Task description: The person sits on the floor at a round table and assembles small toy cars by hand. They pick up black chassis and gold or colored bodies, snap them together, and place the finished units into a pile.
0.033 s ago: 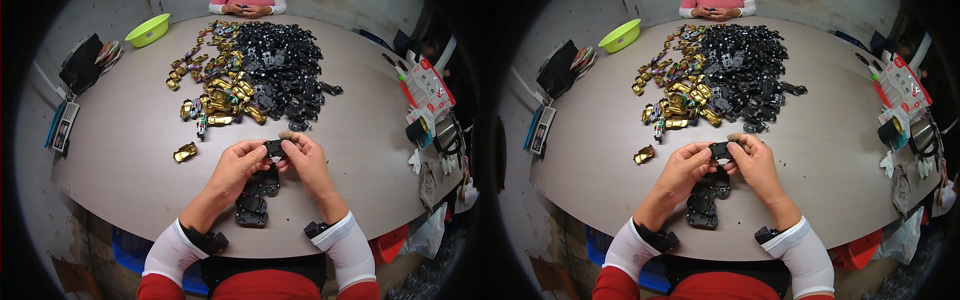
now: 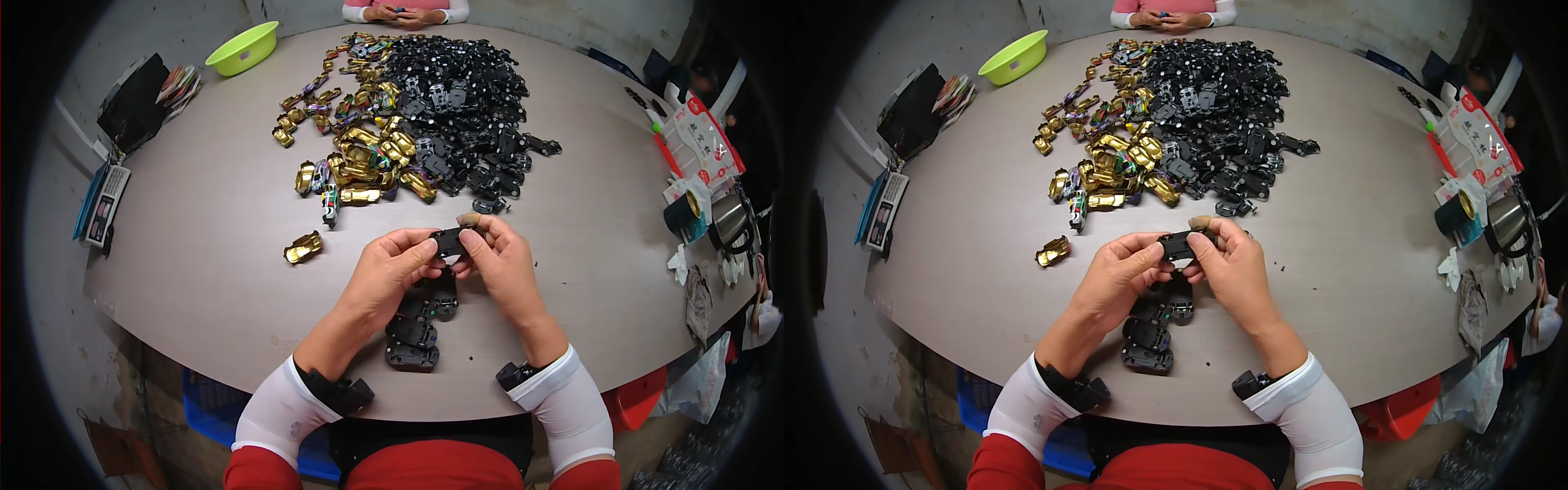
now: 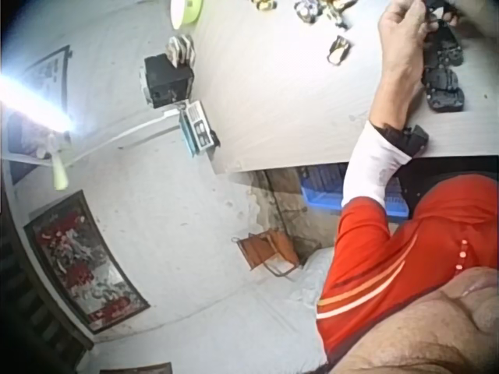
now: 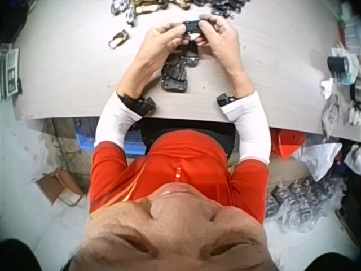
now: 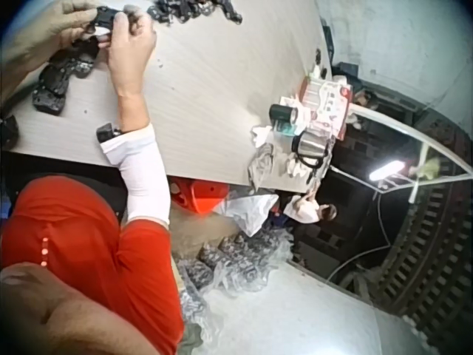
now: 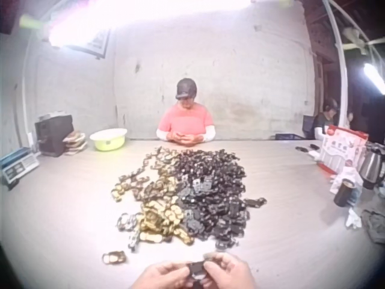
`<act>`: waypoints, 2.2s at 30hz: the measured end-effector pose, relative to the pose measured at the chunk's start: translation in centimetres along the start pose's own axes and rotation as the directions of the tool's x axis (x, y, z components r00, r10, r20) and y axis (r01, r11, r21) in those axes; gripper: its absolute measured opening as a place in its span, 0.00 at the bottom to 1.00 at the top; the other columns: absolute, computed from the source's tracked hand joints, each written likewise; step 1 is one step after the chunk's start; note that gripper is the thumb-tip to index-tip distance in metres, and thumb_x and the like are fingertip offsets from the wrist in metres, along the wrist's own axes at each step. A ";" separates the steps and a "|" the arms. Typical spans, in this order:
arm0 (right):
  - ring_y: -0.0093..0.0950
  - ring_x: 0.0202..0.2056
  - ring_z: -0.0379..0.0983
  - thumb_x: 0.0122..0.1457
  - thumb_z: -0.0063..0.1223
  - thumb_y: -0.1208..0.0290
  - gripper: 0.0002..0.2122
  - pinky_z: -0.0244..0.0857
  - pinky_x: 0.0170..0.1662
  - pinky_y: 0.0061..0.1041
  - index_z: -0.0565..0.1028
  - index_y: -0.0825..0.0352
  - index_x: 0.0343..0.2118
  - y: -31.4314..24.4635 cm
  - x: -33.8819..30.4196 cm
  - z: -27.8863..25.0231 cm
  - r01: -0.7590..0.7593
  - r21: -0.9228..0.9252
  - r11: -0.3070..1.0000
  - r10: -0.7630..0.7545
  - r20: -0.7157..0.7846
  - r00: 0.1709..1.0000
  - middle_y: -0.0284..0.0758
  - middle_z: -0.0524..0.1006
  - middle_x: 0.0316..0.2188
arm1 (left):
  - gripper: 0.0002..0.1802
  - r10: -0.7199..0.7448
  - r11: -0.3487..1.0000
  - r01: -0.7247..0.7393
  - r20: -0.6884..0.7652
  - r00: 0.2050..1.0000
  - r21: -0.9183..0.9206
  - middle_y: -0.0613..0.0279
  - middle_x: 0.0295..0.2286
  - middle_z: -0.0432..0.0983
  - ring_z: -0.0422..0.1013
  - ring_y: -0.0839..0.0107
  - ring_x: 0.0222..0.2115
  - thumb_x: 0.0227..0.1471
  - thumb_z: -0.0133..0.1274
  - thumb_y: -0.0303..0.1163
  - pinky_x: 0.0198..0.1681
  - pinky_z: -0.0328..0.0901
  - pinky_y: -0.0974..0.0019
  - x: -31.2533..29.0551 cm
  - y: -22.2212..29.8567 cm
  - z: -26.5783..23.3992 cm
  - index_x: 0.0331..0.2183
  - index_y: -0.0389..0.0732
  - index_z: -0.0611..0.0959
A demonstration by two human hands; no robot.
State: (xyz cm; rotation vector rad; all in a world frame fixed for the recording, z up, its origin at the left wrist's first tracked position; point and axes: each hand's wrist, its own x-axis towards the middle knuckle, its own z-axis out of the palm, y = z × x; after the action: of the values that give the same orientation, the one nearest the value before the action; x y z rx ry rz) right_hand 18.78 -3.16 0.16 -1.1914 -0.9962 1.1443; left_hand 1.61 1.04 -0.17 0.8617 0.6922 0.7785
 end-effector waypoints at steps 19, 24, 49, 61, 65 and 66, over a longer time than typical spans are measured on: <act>0.18 0.24 0.75 0.60 0.51 0.73 0.13 0.71 0.25 0.16 0.70 0.74 0.45 0.5 0.0 0.3 0.078 -0.031 0.996 -0.080 -0.063 0.995 0.37 0.78 0.30 | 0.15 0.003 1.000 -0.004 -0.067 0.998 -0.014 0.56 0.36 0.76 0.75 0.72 0.33 0.53 0.54 0.25 0.40 0.71 0.70 0.2 0.2 0.1 0.43 0.29 0.76; 0.18 0.24 0.75 0.59 0.53 0.74 0.13 0.71 0.26 0.15 0.70 0.74 0.45 0.2 -0.3 0.6 0.166 -0.114 0.980 -0.173 -0.054 0.983 0.36 0.78 0.28 | 0.14 0.045 0.999 -0.045 -0.081 0.996 0.012 0.57 0.36 0.76 0.75 0.72 0.32 0.53 0.53 0.24 0.39 0.72 0.69 0.3 -0.2 -0.1 0.42 0.30 0.77; 0.22 0.30 0.77 0.59 0.49 0.76 0.10 0.73 0.32 0.16 0.71 0.76 0.41 -0.4 0.1 -0.5 -0.084 0.139 0.987 0.087 -0.014 0.996 0.36 0.77 0.32 | 0.11 0.192 0.973 -0.161 -0.193 0.962 0.168 0.58 0.33 0.77 0.74 0.75 0.29 0.53 0.51 0.23 0.36 0.72 0.72 0.4 -0.3 0.0 0.39 0.30 0.78; 0.21 0.27 0.76 0.58 0.49 0.77 0.07 0.73 0.31 0.17 0.72 0.74 0.37 -0.6 0.1 -0.6 -0.091 0.123 0.988 0.097 -0.045 0.994 0.35 0.76 0.29 | 0.11 0.210 0.960 -0.168 -0.179 0.961 0.223 0.58 0.31 0.78 0.75 0.75 0.28 0.52 0.52 0.23 0.36 0.71 0.73 0.0 -0.2 0.4 0.39 0.30 0.78; 0.19 0.26 0.75 0.56 0.49 0.78 0.06 0.72 0.30 0.16 0.72 0.73 0.35 -0.5 0.1 -0.7 -0.099 0.085 0.991 0.106 -0.073 0.992 0.34 0.76 0.27 | 0.12 0.218 0.953 -0.180 -0.141 0.966 0.244 0.58 0.32 0.78 0.75 0.75 0.29 0.52 0.52 0.23 0.36 0.71 0.72 0.1 -0.4 0.3 0.40 0.31 0.78; 0.19 0.25 0.75 0.55 0.49 0.79 0.06 0.71 0.29 0.15 0.72 0.74 0.34 -0.5 0.1 -0.6 -0.100 0.085 0.991 0.107 -0.083 0.991 0.34 0.76 0.26 | 0.12 0.212 0.952 -0.173 -0.135 0.968 0.251 0.58 0.32 0.77 0.74 0.75 0.30 0.52 0.52 0.23 0.36 0.71 0.72 0.1 -0.3 0.3 0.40 0.31 0.78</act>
State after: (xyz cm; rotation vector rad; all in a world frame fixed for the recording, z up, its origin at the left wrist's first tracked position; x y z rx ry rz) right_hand 19.50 -3.16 0.60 -1.2292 -0.8221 1.1923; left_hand 1.97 0.84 -0.33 1.1049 0.8652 0.9618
